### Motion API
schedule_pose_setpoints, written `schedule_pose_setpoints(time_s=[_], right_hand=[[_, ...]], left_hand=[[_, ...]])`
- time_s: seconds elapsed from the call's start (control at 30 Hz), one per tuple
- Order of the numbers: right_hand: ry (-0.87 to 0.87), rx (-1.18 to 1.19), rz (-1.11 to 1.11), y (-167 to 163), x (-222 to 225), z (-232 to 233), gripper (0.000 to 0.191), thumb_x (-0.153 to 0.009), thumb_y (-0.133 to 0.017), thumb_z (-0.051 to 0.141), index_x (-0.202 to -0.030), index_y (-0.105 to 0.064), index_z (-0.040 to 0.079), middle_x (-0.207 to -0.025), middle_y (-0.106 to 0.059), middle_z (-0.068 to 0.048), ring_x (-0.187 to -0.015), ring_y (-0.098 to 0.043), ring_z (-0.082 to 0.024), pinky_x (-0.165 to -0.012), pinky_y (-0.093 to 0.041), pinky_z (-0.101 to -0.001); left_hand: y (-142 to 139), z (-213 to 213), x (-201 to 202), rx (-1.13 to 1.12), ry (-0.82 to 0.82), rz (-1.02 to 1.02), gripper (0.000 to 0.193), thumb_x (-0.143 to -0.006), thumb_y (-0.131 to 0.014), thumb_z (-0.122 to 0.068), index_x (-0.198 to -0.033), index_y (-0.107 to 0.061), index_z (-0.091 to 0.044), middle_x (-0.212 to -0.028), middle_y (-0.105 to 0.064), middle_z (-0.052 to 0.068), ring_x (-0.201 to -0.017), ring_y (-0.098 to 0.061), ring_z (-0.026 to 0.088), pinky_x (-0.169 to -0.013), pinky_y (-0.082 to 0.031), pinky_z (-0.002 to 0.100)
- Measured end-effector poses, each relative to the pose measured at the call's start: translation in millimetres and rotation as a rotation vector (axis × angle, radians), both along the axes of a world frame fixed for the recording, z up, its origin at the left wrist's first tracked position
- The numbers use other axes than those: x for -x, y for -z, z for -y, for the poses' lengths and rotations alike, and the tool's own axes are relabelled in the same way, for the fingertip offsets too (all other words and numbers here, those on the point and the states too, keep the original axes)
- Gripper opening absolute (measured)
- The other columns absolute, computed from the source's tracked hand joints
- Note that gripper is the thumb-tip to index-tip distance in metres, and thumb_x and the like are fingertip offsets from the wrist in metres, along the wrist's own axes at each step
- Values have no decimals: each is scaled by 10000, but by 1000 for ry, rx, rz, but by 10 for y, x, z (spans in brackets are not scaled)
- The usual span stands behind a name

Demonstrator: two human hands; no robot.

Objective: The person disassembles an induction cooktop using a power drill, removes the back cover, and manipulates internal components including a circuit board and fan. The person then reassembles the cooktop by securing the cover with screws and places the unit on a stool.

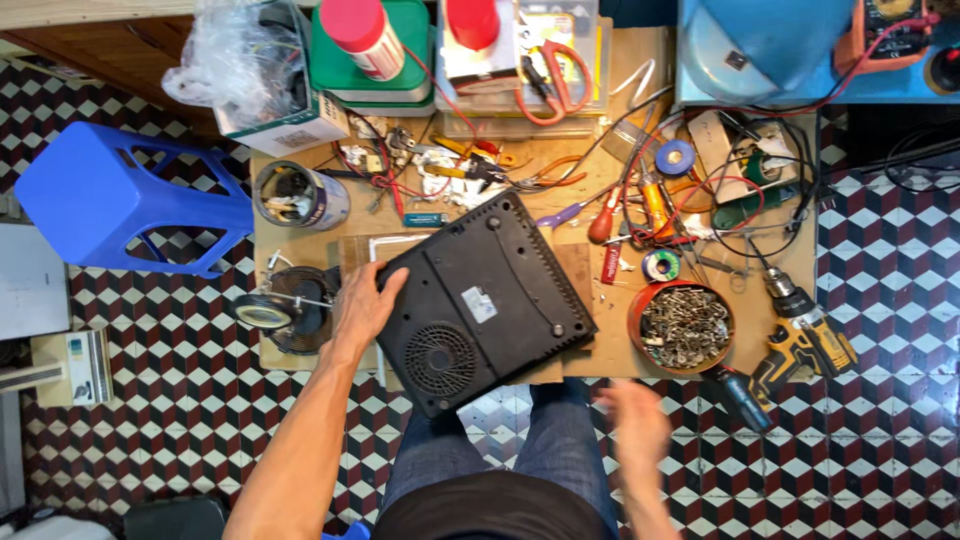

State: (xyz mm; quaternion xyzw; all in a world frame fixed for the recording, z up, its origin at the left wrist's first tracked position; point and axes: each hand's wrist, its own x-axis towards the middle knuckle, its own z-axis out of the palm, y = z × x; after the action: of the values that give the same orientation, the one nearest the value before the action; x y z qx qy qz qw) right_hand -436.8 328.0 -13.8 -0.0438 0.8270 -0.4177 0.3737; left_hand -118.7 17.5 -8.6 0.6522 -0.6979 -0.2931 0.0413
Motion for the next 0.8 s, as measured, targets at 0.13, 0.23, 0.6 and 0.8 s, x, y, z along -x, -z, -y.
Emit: schedule_pose_setpoints(time_s=[0.13, 0.23, 0.6, 0.8], right_hand=[[198, 94, 532, 250, -981, 567, 390, -918, -696, 380, -1133, -586, 73, -939, -658, -26, -794, -654, -109, -693, -535, -241], [276, 187, 460, 463, -1349, 722, 396, -938, -739, 392, -1007, -549, 51, -798, -549, -4, -632, -493, -91, -539, -410, -235], [547, 460, 429, 299, -1189, 1024, 377, -908, -728, 276, -1125, -611, -9, -975, -708, -76, -864, -696, -173, -732, -611, -319], [537, 537, 469, 184, -1271, 1363, 421, -927, -711, 273, -1221, -673, -26, -1171, -721, -124, -997, -699, -217, -878, -580, -354]], left_hand=[[-123, 203, -85, -43, 107, 51, 800, -842, -636, -702, -1318, -640, -59, -1292, -631, 208, -1219, -577, 395, -1012, -452, 509], [-149, 201, -172, -92, 104, 80, 854, -763, -663, -748, -1311, -658, -93, -1263, -628, 194, -1192, -586, 389, -995, -469, 500], [-294, -189, -577, -586, -107, -494, 762, -689, -860, -483, -1140, -654, 95, -955, -742, 167, -806, -706, 213, -691, -570, 312], [-1114, -402, -719, -659, -223, -617, 744, -743, -807, -391, -1269, -494, 31, -994, -748, 180, -840, -724, 202, -728, -600, 328]])
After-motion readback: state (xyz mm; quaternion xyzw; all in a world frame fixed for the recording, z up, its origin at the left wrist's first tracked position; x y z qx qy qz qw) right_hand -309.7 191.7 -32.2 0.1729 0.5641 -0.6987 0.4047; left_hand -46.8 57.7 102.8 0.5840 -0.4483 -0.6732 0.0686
